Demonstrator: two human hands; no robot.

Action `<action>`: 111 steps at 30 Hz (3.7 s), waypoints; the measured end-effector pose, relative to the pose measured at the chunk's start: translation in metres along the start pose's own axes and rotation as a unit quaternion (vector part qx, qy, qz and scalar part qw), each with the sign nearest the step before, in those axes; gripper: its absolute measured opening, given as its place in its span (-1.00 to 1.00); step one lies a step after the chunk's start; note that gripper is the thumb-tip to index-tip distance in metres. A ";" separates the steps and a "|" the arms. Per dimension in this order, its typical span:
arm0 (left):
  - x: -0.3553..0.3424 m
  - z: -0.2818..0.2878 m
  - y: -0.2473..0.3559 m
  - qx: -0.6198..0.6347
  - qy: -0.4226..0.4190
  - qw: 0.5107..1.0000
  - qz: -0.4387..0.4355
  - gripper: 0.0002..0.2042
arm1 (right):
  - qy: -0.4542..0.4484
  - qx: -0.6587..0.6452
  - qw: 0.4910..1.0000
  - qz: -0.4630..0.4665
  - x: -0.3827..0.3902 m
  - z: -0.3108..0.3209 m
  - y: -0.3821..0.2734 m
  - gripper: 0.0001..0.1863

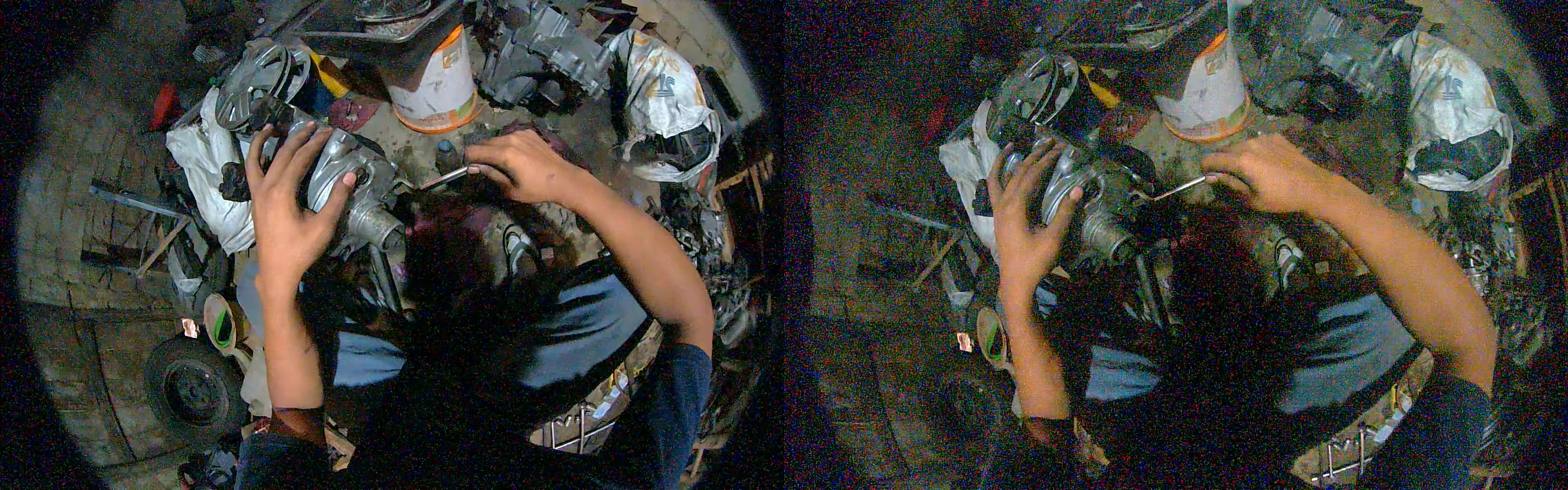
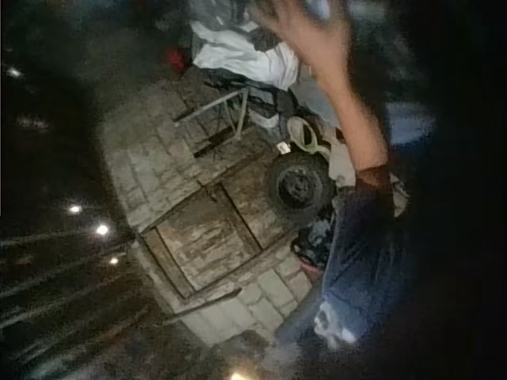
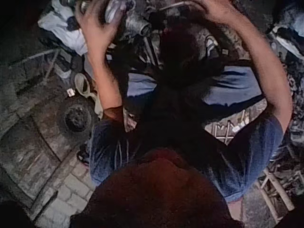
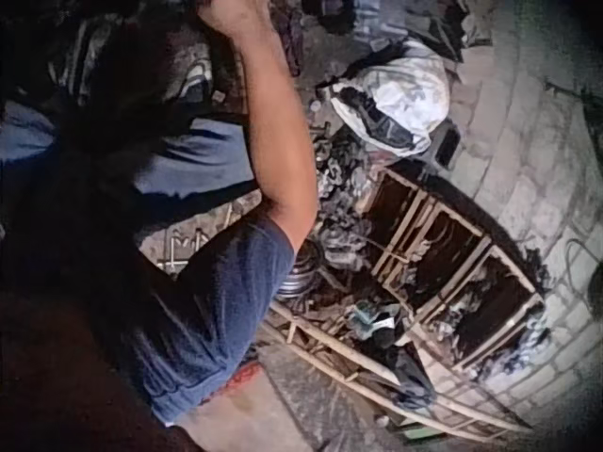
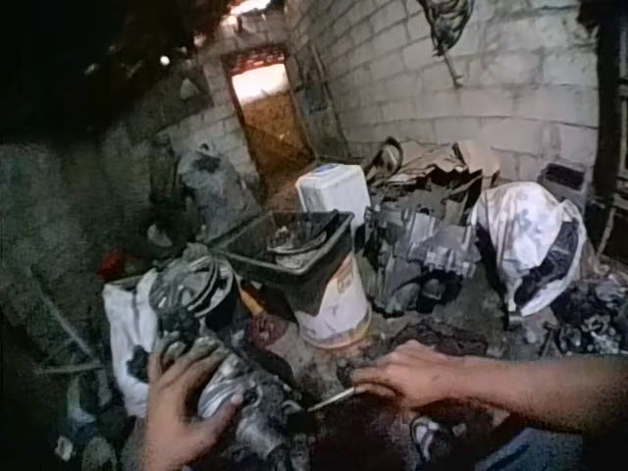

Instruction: The person sits on the floor and uses a wrench to tighten bolts on a metallic mechanical part. They rotate the part to access different sides and continue tightening multiple bolts.

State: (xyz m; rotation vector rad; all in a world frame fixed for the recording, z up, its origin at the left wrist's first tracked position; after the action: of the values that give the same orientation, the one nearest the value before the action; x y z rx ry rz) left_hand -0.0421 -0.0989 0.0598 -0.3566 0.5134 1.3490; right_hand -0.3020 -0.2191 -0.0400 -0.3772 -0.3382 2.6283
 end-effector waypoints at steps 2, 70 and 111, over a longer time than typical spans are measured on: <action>-0.001 0.003 0.000 -0.001 -0.009 1.000 -0.002 -0.51 | 0.031 0.004 0.999 0.027 -0.004 0.001 0.005 -0.80; 0.041 0.018 -0.054 0.190 0.028 0.977 -0.089 -0.64 | 0.077 0.128 0.989 -0.009 0.028 -0.018 -0.128 -0.56; 0.032 0.019 -0.039 0.174 0.005 0.982 -0.073 -0.59 | 0.145 -0.753 0.615 -0.182 0.036 -0.208 -0.112 -0.51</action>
State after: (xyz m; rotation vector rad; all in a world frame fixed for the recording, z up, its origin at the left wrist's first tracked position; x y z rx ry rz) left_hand 0.0036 -0.0697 0.0568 -0.1107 0.7059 1.0905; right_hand -0.2210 -0.0692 -0.2078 -1.0292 -2.1637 1.1917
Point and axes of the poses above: each hand's wrist, its own x-axis away from the middle knuckle, its own z-axis out of the back of the hand, y = z × x, the point moved 3 cm from there along -x, towards the middle knuckle
